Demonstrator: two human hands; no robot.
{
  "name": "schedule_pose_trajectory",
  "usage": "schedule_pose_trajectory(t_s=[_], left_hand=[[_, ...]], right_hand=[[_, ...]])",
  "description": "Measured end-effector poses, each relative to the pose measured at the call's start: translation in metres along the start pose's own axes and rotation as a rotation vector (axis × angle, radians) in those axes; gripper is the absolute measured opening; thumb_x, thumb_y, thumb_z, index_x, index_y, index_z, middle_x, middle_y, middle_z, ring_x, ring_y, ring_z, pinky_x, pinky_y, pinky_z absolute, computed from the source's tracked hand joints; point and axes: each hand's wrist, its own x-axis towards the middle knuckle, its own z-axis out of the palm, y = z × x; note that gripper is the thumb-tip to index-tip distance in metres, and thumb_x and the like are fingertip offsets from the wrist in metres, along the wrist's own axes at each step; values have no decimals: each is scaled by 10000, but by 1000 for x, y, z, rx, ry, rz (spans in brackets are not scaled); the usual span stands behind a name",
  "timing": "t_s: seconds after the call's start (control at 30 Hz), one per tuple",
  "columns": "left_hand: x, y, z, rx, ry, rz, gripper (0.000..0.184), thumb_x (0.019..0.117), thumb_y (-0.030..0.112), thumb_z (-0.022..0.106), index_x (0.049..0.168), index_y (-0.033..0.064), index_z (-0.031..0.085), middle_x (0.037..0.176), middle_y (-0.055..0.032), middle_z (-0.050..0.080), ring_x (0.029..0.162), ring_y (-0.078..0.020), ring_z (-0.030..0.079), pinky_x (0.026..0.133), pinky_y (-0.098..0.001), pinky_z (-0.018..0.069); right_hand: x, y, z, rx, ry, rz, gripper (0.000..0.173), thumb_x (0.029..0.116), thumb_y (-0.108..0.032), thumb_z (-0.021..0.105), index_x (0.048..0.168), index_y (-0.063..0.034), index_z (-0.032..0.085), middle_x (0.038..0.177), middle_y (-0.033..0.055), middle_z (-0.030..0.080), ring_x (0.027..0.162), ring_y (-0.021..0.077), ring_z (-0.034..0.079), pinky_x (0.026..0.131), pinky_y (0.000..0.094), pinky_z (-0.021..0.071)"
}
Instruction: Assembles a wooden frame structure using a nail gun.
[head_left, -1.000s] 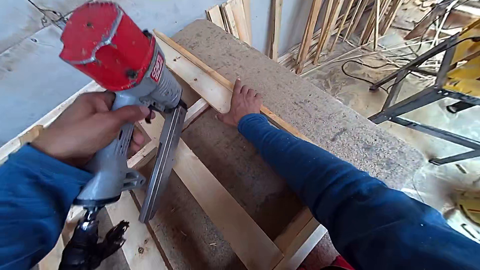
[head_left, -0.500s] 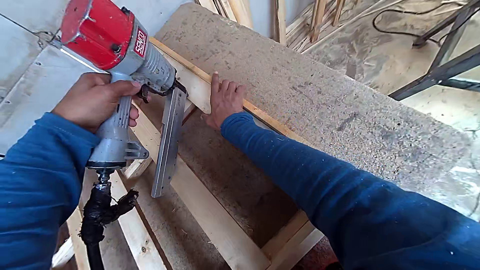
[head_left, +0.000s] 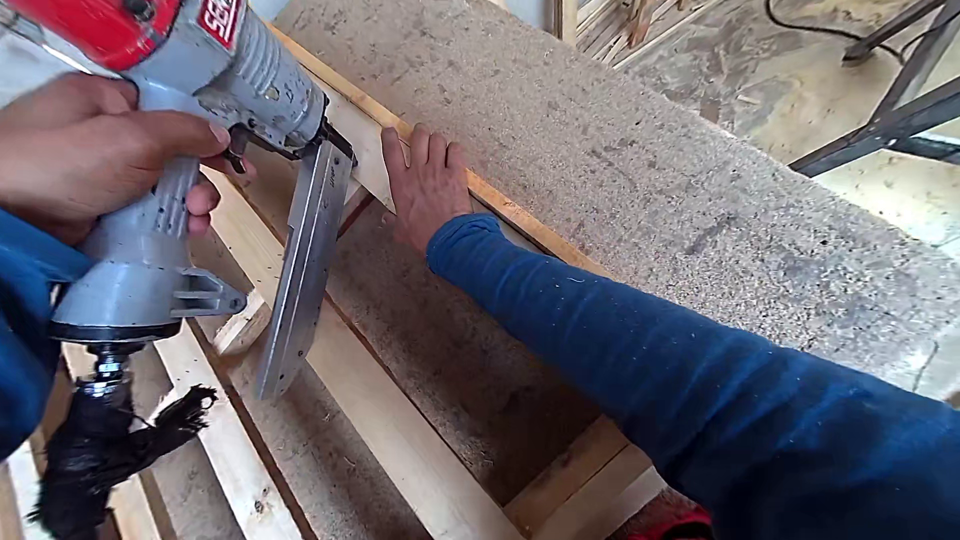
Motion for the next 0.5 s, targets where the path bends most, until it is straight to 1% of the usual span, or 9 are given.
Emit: schedule_pose_trajectory(t_s=[0.07,0.13,0.17,0.27,0.3,0.33,0.37,0.4,0.5], left_hand=[[7,6,3,8,-50,23,150,1061,212,521,1145,93,557,1002,-118,724,441,-190,618,388,-366,573],[-4,22,17,65,4,-11,154,1048,196,530,1069,66,608,863,-103,698,428,-184,583,382,-366,551],[-10,32,21,97,30,-32,159,1050,185,526,1050,51,613,832,-102,687,432,-184,576,388,-364,546],[-17,47,25,84,32,-82,183,1067,184,510,1132,37,599,876,-125,700,465,-189,596,425,-363,560],[-18,48,25,51,51,-87,188,1067,193,520,1151,37,583,843,-133,696,472,-198,609,438,-368,568],[-21,46,26,12,91,-80,185,1059,203,543,1124,31,566,731,-130,664,453,-205,616,430,-372,573],[-22,43,27,-23,123,-76,194,1055,213,555,1115,29,558,681,-124,643,447,-207,619,429,-372,575],[-22,39,29,-53,151,-72,201,1051,216,565,1115,25,565,685,-123,642,448,-207,617,428,-372,575],[-18,31,34,-87,164,-66,196,1051,210,559,1136,36,588,828,-126,701,460,-187,609,430,-355,568]], right_hand=[[3,3,3,1,16,-10,1222,706,-559,823,1633,-92,177,1506,332,362,1343,477,432,1049,618,366],[-3,4,4,59,46,-29,1200,710,-526,842,1632,-95,206,1514,339,371,1377,492,412,1078,634,354],[-4,3,2,91,68,-36,1187,707,-511,856,1624,-90,231,1513,343,375,1389,501,401,1090,643,347],[-7,4,1,102,70,-35,1179,716,-524,853,1613,-66,241,1517,357,362,1396,513,390,1104,654,335],[-6,5,0,93,67,-35,1165,719,-530,847,1602,-53,254,1502,358,371,1377,513,405,1096,651,339],[-5,5,0,86,66,-37,1136,721,-530,843,1579,-33,289,1488,362,380,1356,513,422,1085,647,344],[-4,5,1,81,69,-37,1091,718,-530,843,1538,-13,343,1480,366,388,1344,514,435,1076,641,350],[-3,4,1,73,68,-33,1042,716,-531,840,1495,-3,391,1477,365,393,1338,510,442,1068,634,358],[-2,2,1,62,49,-22,956,708,-509,841,1417,8,458,1469,359,396,1344,503,439,1067,639,360]])
